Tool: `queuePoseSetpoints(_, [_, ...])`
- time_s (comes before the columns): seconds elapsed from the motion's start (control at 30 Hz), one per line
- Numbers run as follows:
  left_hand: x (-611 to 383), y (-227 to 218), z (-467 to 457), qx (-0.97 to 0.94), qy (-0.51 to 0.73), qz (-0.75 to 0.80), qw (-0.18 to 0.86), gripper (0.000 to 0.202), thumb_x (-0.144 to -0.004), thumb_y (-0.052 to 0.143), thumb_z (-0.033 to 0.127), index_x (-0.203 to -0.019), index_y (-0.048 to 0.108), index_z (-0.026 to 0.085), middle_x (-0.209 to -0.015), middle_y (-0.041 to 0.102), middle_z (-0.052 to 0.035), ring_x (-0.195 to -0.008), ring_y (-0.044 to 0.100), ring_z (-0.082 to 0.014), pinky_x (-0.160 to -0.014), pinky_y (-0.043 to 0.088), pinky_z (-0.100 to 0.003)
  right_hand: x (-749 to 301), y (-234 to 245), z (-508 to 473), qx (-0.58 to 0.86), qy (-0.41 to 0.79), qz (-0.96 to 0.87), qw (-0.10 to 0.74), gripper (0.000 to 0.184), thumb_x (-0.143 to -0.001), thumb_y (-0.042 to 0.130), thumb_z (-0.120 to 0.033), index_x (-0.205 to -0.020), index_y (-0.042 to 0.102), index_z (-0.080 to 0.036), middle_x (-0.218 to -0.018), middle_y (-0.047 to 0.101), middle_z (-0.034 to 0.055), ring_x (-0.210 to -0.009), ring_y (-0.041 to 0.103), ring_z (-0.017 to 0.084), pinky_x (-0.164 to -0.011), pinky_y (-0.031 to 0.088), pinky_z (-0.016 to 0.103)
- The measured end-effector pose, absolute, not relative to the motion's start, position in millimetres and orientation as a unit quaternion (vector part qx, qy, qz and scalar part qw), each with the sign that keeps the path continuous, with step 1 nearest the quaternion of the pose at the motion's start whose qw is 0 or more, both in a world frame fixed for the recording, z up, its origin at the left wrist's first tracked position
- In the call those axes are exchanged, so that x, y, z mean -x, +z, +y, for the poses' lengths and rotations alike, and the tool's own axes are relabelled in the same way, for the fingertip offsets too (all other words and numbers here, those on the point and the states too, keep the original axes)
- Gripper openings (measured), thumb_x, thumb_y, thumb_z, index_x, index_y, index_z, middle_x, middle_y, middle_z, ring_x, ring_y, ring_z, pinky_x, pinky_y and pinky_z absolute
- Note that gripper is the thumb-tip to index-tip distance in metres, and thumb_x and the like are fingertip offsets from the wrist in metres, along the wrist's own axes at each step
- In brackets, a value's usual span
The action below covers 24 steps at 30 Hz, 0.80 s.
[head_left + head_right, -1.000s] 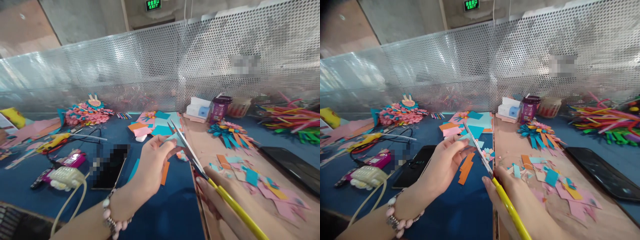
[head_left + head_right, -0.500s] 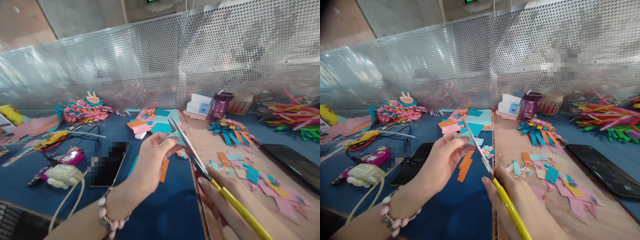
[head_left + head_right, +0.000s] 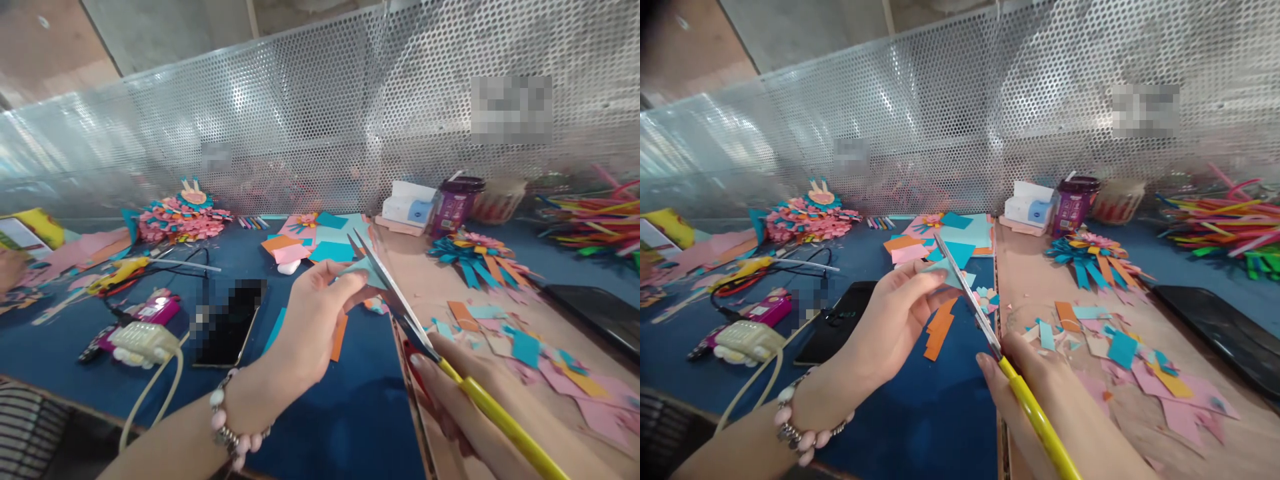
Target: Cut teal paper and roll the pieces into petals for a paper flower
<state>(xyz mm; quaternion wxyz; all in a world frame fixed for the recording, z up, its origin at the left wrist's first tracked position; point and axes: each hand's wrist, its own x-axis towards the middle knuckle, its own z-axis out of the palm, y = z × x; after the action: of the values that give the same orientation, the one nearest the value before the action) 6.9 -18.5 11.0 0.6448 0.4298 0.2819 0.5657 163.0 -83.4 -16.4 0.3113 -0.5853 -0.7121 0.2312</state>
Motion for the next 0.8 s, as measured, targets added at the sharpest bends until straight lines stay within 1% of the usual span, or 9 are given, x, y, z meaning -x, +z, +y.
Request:
queuePoseSetpoints(0.1, [-6.3, 10.6, -17.4, -0.438, 0.571, 0.28, 0.636, 0.007, -0.075, 0.063, 0.016, -0.07, 0.059, 0.013, -0.081, 0.065, -0.0029, -0.075, 0.063, -0.0124, -0.085, 0.05, -0.033, -162.8, -17.8, -82.5, 0.588, 0.224, -0.712, 0.313, 0.037, -0.091, 0.035, -0.049, -0.063, 0.04, -0.024, -0.052, 0.055, 0.0009, -0.047, 0.053, 0.014, -0.045, 0.041, 0.027])
queuePoseSetpoints(0.2, [-5.7, 9.9, -15.2, -0.455, 0.574, 0.275, 0.623, 0.011, -0.075, 0.064, 0.018, -0.07, 0.056, 0.013, -0.084, 0.065, -0.0035, -0.076, 0.064, -0.0131, -0.085, 0.05, -0.035, -163.1, -19.6, -82.1, 0.593, 0.219, -0.708, 0.314, 0.038, -0.09, 0.035, -0.05, -0.062, 0.038, -0.025, -0.05, 0.052, -0.0004, -0.045, 0.05, 0.013, -0.044, 0.04, 0.027])
queuePoseSetpoints(0.4, [-6.1, 10.9, -13.2, -0.457, 0.566, 0.269, 0.631, 0.016, -0.075, 0.063, 0.017, -0.065, 0.051, 0.014, -0.081, 0.064, -0.0024, -0.076, 0.063, -0.0129, -0.084, 0.05, -0.035, -162.4, -23.1, -82.2, 0.597, 0.211, -0.705, 0.32, 0.04, -0.09, 0.033, -0.052, -0.061, 0.038, -0.025, -0.047, 0.05, -0.0004, -0.042, 0.049, 0.014, -0.042, 0.038, 0.028])
queuePoseSetpoints(0.53, [-5.7, 11.2, -12.8, -0.458, 0.558, 0.264, 0.639, 0.013, -0.076, 0.062, 0.017, -0.067, 0.053, 0.014, -0.082, 0.065, -0.0026, -0.077, 0.063, -0.0131, -0.084, 0.05, -0.035, -161.0, -22.5, -82.2, 0.599, 0.203, -0.703, 0.327, 0.04, -0.09, 0.034, -0.053, -0.061, 0.038, -0.025, -0.048, 0.05, -0.0001, -0.043, 0.049, 0.014, -0.042, 0.039, 0.028])
queuePoseSetpoints(0.7, [-4.8, 10.0, -10.8, -0.458, 0.554, 0.272, 0.639, 0.009, -0.074, 0.063, 0.017, -0.071, 0.056, 0.014, -0.089, 0.065, -0.0037, -0.079, 0.064, -0.0143, -0.082, 0.05, -0.034, -161.3, -23.1, -81.9, 0.601, 0.2, -0.699, 0.332, 0.042, -0.088, 0.036, -0.054, -0.059, 0.039, -0.024, -0.048, 0.05, -0.0003, -0.042, 0.049, 0.013, -0.041, 0.04, 0.026])
queuePoseSetpoints(0.8, [-4.7, 10.0, -9.7, -0.46, 0.55, 0.269, 0.643, 0.008, -0.074, 0.063, 0.015, -0.071, 0.055, 0.014, -0.087, 0.064, -0.0037, -0.077, 0.064, -0.0142, -0.08, 0.05, -0.034, -162.2, -25.6, -81.3, 0.605, 0.197, -0.695, 0.335, 0.04, -0.089, 0.037, -0.052, -0.06, 0.039, -0.025, -0.047, 0.051, -0.0003, -0.043, 0.05, 0.014, -0.042, 0.04, 0.027])
